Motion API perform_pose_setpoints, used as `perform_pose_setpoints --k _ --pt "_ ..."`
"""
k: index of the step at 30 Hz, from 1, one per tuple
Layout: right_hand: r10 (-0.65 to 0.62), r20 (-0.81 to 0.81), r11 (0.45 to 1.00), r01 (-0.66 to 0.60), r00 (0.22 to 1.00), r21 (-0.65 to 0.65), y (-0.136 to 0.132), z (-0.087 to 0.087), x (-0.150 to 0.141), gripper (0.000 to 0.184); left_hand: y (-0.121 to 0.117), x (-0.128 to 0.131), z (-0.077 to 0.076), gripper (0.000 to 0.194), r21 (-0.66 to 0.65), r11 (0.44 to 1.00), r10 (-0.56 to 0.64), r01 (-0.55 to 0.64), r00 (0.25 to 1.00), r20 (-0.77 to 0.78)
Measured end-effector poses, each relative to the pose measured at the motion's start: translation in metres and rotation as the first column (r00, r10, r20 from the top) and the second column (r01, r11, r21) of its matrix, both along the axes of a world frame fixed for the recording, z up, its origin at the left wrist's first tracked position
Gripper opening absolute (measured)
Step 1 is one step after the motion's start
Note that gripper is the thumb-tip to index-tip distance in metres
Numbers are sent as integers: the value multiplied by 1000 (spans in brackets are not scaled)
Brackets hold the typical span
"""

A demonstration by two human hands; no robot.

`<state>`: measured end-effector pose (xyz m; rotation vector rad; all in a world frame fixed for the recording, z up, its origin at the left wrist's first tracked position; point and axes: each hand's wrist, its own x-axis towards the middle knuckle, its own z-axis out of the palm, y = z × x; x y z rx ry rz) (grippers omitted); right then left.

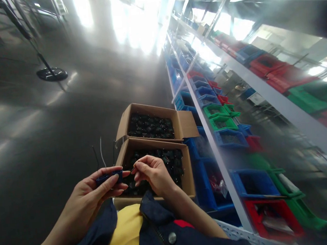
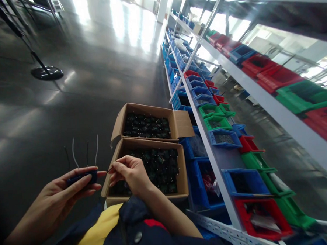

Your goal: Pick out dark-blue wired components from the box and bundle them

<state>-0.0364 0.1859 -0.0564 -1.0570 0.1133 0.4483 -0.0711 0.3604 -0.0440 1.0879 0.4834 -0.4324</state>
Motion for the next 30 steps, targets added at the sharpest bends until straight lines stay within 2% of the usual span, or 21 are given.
perform_pose_setpoints --k 3,6,11,17,25,30 --pt "-71 -17 994 72 997 78 -15 11 14 30 0 -4 0 60 0 990 -138 138 990 -27" --pt "-86 8 991 84 996 108 -29 23 25 30 2 -9 -4 56 -19 949 -316 315 947 -57" --pt "-151 87 987 146 985 65 -40 28 28 28 4 -12 -17 52 -37 904 -428 426 901 -70" --pt "-155 185 987 160 971 -14 -47 31 26 26 0 -7 -20 53 -33 899 -438 437 893 -104" --pt "-92 203 995 98 975 -21 -51 34 22 25 -1 -3 -25 57 -20 903 -428 429 895 -126" --pt "-85 191 995 92 978 -28 -50 34 22 25 -3 -4 -16 52 -23 909 -415 415 901 -124"
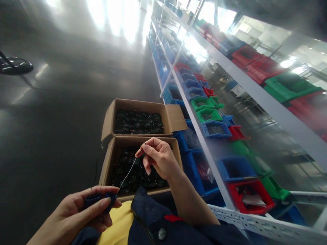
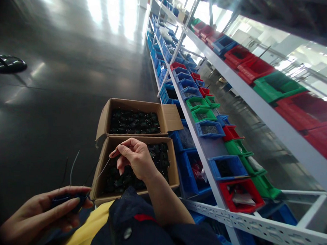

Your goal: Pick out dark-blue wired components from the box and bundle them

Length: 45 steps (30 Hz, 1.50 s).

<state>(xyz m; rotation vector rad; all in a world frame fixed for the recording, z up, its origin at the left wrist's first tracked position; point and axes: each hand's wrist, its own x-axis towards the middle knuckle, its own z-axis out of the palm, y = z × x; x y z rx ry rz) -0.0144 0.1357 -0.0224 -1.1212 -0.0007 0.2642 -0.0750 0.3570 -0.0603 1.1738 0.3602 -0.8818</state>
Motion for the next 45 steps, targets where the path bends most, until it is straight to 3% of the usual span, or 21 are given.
perform_pose_setpoints --k 5,19,31,37,45 --pt "-16 -4 1000 16 1000 -13 0 1 1 27 -3 -2 10 43 -9 1000 21 -20 999 24" --pt "17 2 1000 -17 1000 -25 2 0 1 25 0 -1 3 43 -18 1000 -10 11 999 36" --pt "113 -29 983 -116 993 -146 4 6 -6 28 -3 2 5 50 17 1000 -12 11 996 93" --pt "166 -66 977 -173 984 -121 11 -5 -12 28 -9 7 13 57 45 998 -39 33 987 155" --pt "186 -123 973 -200 975 -117 22 -10 -22 31 -16 10 21 63 41 998 33 -41 983 180"
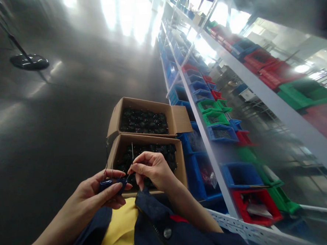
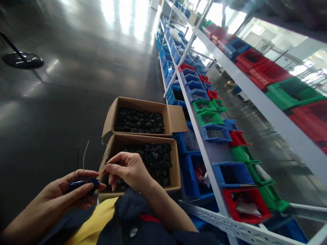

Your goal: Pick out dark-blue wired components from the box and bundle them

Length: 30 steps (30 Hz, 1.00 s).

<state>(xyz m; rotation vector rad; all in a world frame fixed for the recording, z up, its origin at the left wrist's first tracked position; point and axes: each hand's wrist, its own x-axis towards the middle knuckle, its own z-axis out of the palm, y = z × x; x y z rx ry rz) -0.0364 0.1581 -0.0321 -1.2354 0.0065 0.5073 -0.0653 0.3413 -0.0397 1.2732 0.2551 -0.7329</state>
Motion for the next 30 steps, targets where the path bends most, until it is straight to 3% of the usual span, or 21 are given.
perform_pose_setpoints --k 8,18,25,30 --pt "-159 -7 978 159 987 132 16 -16 -7 27 -3 -1 -4 66 2 994 112 -112 994 -5" --pt "-81 -60 996 79 995 -48 16 -13 -12 30 -4 -3 -10 57 54 988 137 -145 983 122" --pt "-31 -248 966 93 968 241 5 -23 -7 33 3 -2 -13 64 14 989 148 -148 989 16" --pt "6 -339 933 117 941 341 -6 -23 -3 38 6 -4 -20 59 -44 983 177 -179 982 -62"
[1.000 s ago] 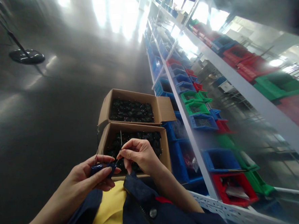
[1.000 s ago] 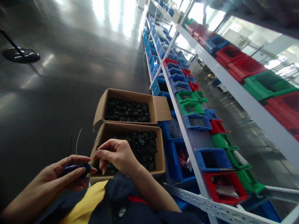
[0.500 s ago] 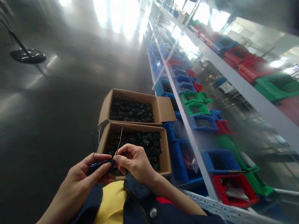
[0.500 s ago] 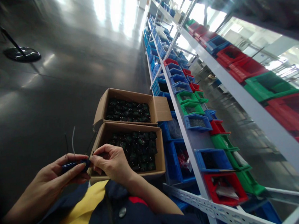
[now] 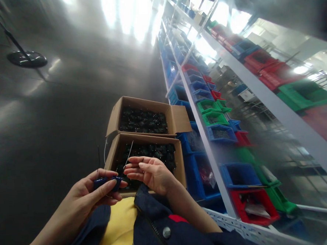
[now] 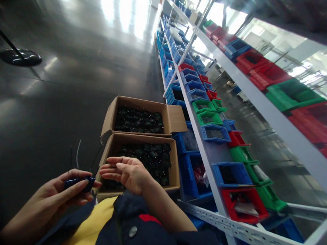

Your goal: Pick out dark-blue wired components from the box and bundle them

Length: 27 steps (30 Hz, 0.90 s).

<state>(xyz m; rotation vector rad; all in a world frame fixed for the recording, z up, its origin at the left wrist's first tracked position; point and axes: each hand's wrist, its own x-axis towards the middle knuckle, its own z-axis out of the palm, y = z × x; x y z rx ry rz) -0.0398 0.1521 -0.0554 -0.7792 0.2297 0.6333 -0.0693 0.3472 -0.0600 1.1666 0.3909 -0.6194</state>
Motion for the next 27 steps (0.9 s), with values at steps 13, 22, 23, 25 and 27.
perform_pose_setpoints --k 13,22,23,25,27 --pt "67 213 997 -55 975 -58 -8 2 4 38 1 0 1 50 -67 976 -209 209 978 12" --pt "26 200 989 4 979 -146 -7 -3 5 35 3 -7 -1 45 -110 958 -268 266 963 -5" --pt "-6 195 985 39 981 -170 -6 -3 5 33 3 -7 -2 44 -116 958 -264 261 964 -10" --pt "-69 194 972 110 978 -206 -5 -2 5 28 2 -6 -4 44 -129 958 -261 256 965 -17" --pt "-99 189 966 140 977 -217 -3 0 5 26 2 -6 -5 45 -137 957 -262 256 965 -27"
